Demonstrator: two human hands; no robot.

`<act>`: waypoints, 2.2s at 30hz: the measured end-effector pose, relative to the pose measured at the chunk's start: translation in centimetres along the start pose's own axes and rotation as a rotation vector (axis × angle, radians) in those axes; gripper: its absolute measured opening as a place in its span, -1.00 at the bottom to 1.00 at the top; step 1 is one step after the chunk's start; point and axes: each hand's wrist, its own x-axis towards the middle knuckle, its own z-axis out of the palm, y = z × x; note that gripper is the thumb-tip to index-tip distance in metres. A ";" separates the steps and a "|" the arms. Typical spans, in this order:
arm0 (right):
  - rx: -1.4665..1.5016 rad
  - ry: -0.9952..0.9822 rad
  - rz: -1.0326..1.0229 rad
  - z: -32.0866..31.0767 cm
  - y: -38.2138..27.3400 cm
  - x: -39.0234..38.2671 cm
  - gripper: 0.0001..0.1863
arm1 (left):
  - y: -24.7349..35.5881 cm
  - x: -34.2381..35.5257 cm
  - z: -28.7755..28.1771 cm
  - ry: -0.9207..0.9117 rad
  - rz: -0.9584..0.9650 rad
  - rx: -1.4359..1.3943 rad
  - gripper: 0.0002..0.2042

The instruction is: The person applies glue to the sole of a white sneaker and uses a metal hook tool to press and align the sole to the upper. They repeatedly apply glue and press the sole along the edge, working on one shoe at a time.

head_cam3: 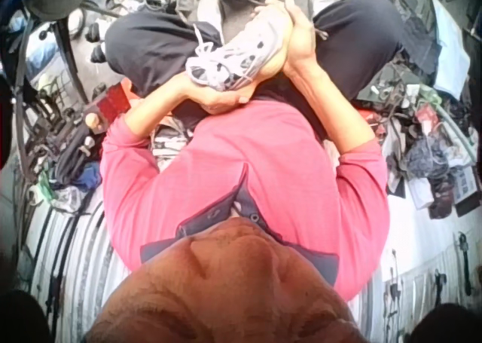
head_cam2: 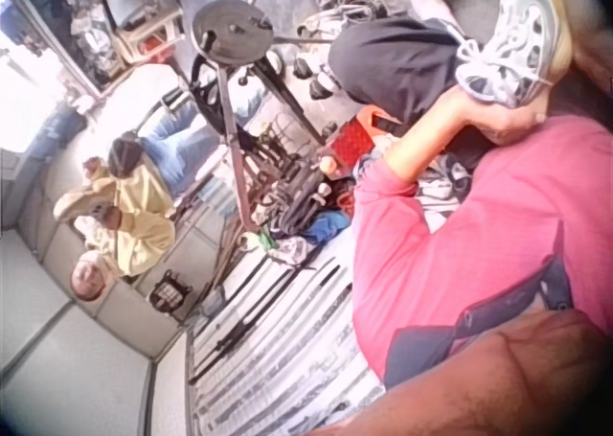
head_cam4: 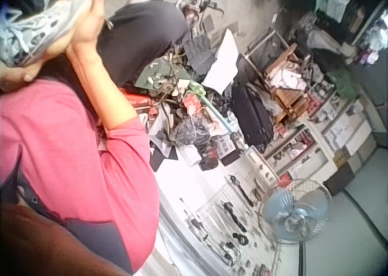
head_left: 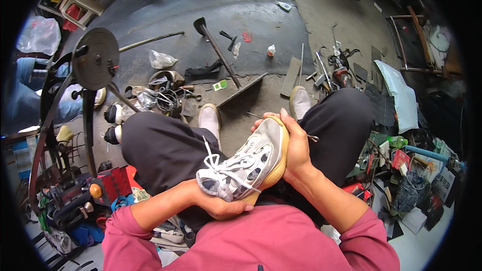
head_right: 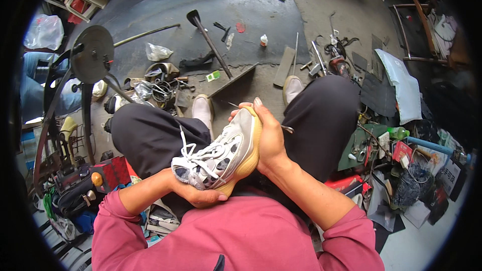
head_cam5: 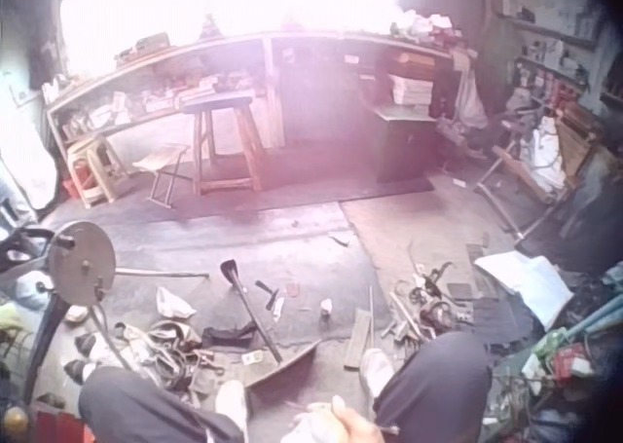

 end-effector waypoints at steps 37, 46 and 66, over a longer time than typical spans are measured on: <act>-0.062 0.115 -0.035 -0.5 -1.4 4.9 -0.25 | 1.3 3.2 -2.9 0.030 -0.207 -0.034 -0.48; -0.075 -0.268 0.044 1.7 1.0 1.7 -0.18 | 0.8 4.0 0.6 0.805 0.071 -0.295 -0.69; -0.383 -0.678 0.088 2.5 0.5 1.0 -0.06 | 11.1 -3.2 -4.3 0.941 0.042 0.924 -0.61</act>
